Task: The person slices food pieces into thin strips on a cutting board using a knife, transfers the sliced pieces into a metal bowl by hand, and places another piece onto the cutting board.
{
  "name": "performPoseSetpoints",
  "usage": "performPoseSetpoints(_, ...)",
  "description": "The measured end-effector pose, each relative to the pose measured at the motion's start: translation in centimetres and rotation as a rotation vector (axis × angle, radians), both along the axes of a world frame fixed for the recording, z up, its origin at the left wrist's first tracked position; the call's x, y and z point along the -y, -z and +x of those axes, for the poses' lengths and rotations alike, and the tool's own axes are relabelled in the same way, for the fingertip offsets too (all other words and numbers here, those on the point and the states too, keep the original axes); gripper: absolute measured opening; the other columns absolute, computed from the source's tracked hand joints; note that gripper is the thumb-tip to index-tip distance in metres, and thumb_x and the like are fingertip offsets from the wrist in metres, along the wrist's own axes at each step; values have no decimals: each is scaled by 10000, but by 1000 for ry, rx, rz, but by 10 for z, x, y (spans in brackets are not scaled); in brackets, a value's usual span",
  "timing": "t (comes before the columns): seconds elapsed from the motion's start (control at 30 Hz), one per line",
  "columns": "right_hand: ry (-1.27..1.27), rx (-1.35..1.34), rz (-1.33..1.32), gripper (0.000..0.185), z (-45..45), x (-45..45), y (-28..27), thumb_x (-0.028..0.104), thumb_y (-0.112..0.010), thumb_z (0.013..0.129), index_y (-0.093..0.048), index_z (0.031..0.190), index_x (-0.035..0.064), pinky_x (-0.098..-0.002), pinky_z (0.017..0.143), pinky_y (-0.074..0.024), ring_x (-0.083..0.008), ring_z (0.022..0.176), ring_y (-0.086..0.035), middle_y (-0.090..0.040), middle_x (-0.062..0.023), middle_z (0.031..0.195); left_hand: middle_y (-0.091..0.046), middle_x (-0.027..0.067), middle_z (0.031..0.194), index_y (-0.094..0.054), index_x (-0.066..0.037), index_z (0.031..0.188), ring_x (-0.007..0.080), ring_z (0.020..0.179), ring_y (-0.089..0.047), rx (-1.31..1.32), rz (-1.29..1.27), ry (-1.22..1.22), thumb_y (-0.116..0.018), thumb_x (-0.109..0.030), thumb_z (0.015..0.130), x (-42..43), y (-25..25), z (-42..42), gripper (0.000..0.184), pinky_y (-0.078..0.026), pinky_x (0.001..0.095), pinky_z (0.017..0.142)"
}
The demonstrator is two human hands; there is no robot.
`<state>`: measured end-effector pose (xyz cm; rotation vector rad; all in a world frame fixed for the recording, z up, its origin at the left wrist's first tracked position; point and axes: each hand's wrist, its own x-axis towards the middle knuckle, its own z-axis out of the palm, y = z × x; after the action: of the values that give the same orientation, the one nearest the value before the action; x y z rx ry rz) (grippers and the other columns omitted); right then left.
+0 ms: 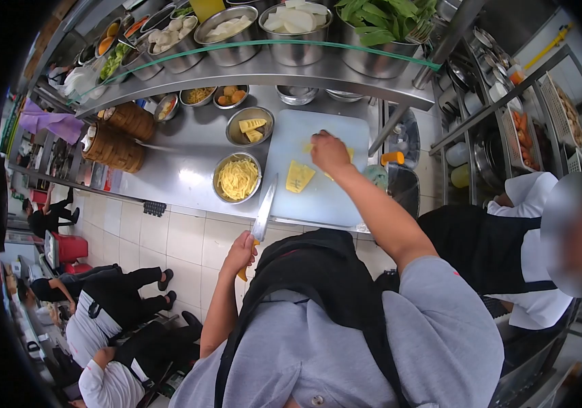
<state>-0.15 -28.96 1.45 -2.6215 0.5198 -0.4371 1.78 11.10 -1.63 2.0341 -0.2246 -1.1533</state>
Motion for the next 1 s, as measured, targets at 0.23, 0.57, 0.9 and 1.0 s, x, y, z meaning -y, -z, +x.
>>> performPoseSetpoints(0.23,-191,-233,14,204,-6,-88,61,93,-570,865,-696,998,4,-476,818,-597,-385,919,-712,-662,-192,1071,-596,32,714,-568,-105,1170,108,518,-558,-24,-10,-36,-416,-361,1099,-2,-1,-2,307,-474,260,464)
performPoseSetpoints(0.57,-228,-115,-3,143,-14,-94,76,101,-601,885,-700,952,24,-442,772,-606,-355,881,-721,-669,-178,965,-577,38,672,-593,-73,1127,121,503,-545,13,-29,-37,-406,-317,1103,-2,-3,-11,308,-465,294,474)
performPoseSetpoints(0.9,-242,-232,36,274,-22,-88,57,230,-789,822,-710,996,34,-446,927,-556,-342,1076,-648,-647,-153,1098,-580,40,684,-592,-70,1156,123,516,-552,-7,-27,-43,-404,-335,1106,-4,2,-9,328,-473,294,485)
performPoseSetpoints(1.0,-300,-297,-16,212,-14,-84,56,163,-711,850,-699,1009,23,-453,876,-577,-353,1035,-672,-657,-163,1075,-584,40,683,-594,-67,1160,125,516,-557,12,-27,-26,-405,-333,1107,-6,6,-9,331,-474,296,487)
